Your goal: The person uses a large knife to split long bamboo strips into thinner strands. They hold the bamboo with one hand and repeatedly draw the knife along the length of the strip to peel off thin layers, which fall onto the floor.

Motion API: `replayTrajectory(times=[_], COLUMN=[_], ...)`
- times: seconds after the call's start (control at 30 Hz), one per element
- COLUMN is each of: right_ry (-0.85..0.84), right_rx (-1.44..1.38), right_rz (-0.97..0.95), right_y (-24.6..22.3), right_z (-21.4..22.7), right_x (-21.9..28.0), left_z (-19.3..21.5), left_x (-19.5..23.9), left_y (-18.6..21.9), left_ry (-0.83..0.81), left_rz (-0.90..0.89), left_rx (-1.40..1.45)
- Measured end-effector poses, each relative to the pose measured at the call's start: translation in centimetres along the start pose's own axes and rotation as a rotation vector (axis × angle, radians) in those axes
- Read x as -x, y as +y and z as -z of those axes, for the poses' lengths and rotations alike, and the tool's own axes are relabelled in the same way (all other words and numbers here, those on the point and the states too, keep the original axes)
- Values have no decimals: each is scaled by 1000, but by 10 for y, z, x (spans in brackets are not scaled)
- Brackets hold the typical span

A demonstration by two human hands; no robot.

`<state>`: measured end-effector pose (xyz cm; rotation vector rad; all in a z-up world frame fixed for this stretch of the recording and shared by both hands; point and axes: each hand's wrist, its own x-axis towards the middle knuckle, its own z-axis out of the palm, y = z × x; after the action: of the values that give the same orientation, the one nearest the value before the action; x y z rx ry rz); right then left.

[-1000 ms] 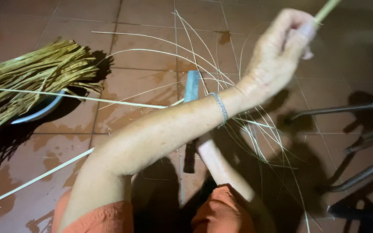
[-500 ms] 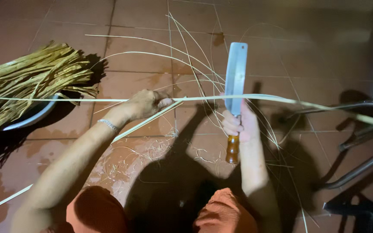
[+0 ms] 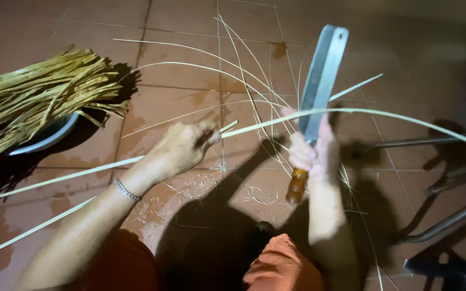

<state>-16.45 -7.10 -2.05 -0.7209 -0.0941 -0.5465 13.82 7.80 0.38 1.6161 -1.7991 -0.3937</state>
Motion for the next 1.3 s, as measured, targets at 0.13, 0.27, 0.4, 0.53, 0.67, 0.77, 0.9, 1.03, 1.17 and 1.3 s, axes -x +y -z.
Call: replayTrajectory(times=[0.13, 0.27, 0.4, 0.53, 0.67, 0.77, 0.9, 1.03, 1.17, 1.3], right_ry=[25, 117, 101, 124, 117, 84, 66, 72, 100, 26], right_rx=[87, 97, 104, 61, 60, 45, 22, -35, -25, -10], right_rz=[-98, -108, -99, -119, -105, -86, -92, -125, -143, -153], right_y=[36, 64, 73, 80, 83, 86, 93, 99, 100, 100], right_z=[2, 0, -5, -7, -3, 2, 8, 12, 7, -3], right_x=[0, 8, 17, 25, 26, 29, 32, 33, 30, 25], left_z=[-26, -61, -68, -64, -61, -61, -63, -67, -69, -71], left_x=[13, 22, 15, 15, 16, 16, 17, 18, 18, 19], left_y=[-27, -34, -31, -26, -24, -24, -26, -29, -30, -32], left_ry=[-29, 97, 85, 15, 6, 15, -26, -16, -14, -24], left_rz=[141, -9, 51, 163, 142, 113, 177, 148, 141, 142], left_rx=[194, 297, 355, 324, 331, 361, 334, 321, 352, 383])
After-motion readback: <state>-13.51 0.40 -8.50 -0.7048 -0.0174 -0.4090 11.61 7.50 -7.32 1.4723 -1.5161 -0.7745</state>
